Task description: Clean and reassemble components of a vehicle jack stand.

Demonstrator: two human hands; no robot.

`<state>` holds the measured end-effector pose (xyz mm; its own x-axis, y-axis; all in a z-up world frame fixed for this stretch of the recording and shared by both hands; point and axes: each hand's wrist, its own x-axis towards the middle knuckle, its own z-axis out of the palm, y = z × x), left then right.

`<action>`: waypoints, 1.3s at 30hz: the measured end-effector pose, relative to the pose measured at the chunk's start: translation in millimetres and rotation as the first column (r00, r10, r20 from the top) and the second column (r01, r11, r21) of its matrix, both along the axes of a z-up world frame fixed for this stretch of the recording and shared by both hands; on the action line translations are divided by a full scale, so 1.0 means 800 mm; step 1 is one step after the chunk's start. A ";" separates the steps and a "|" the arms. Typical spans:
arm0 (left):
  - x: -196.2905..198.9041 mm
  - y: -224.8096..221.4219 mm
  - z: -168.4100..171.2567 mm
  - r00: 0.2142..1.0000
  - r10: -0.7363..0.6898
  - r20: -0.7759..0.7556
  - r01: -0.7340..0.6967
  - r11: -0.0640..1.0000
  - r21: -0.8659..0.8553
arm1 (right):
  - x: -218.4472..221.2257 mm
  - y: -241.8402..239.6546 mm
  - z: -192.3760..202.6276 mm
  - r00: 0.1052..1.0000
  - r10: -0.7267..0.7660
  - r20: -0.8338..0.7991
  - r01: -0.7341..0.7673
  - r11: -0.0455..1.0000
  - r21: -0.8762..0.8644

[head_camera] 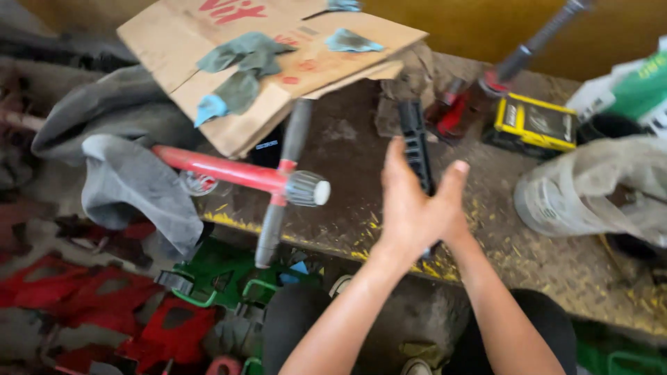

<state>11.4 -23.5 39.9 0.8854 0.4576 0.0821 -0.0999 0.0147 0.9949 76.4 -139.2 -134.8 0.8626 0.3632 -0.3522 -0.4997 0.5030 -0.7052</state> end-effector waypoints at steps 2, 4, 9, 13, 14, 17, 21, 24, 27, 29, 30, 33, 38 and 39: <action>-0.004 -0.005 -0.011 0.999 0.020 0.043 -0.023 0.997 0.079 | 0.044 -0.124 -0.163 0.987 0.086 0.133 -0.053 0.970 -0.236; -0.003 -0.007 -0.016 0.996 0.038 0.086 -0.052 0.986 0.160 | 0.086 -0.149 -0.185 0.947 0.203 0.247 -0.071 0.886 -0.458; -0.001 -0.013 -0.014 0.995 -0.031 0.097 0.009 0.976 0.219 | 0.015 -0.136 0.011 0.796 0.471 0.381 0.084 0.536 -0.840; 0.006 -0.002 -0.009 0.976 0.000 0.216 0.001 1.000 -0.007 | -0.058 -0.158 0.162 0.775 0.557 0.299 0.349 0.017 -0.937; 0.003 0.004 -0.001 0.982 -0.004 0.191 0.013 0.999 -0.047 | -0.079 -0.172 0.186 0.783 0.562 0.266 0.396 -0.122 -0.910; -0.008 0.012 -0.002 0.982 -0.075 0.171 0.094 0.990 -0.107 | -0.129 -0.191 0.202 0.833 0.526 0.173 0.386 -0.327 -0.863; -0.013 0.008 -0.019 0.967 -0.151 0.206 0.181 0.974 -0.138 | -0.173 -0.271 0.207 0.869 0.494 -0.001 0.275 -0.486 -0.830; -0.019 -0.001 -0.018 0.954 -0.209 0.214 0.246 0.955 -0.164 | -0.197 -0.321 0.195 0.905 0.402 -0.140 0.159 -0.623 -0.766; -0.013 -0.012 -0.026 0.956 -0.229 0.185 0.251 0.962 -0.104 | -0.207 -0.380 0.164 0.930 0.335 -0.154 0.107 -0.645 -0.757; -0.006 -0.018 -0.039 0.949 -0.241 0.202 0.268 0.957 -0.115 | -0.203 -0.399 0.156 0.926 0.333 -0.175 0.089 -0.645 -0.759; -0.003 -0.020 -0.047 0.945 -0.251 0.210 0.281 0.950 -0.132 | -0.201 -0.408 0.150 0.920 0.333 -0.208 0.063 -0.648 -0.759; -0.001 -0.023 -0.049 0.927 -0.284 0.243 0.316 0.944 -0.100 | -0.179 -0.420 0.144 0.847 0.409 -0.340 0.036 -0.682 -0.731; -0.014 -0.027 -0.029 0.937 -0.297 0.186 0.311 0.949 -0.052 | -0.140 -0.416 0.108 0.692 0.649 -0.316 0.202 -0.594 -0.778; -0.018 -0.026 -0.025 0.940 -0.302 0.157 0.306 0.952 0.002 | -0.132 -0.411 0.103 0.635 0.715 -0.293 0.247 -0.547 -0.800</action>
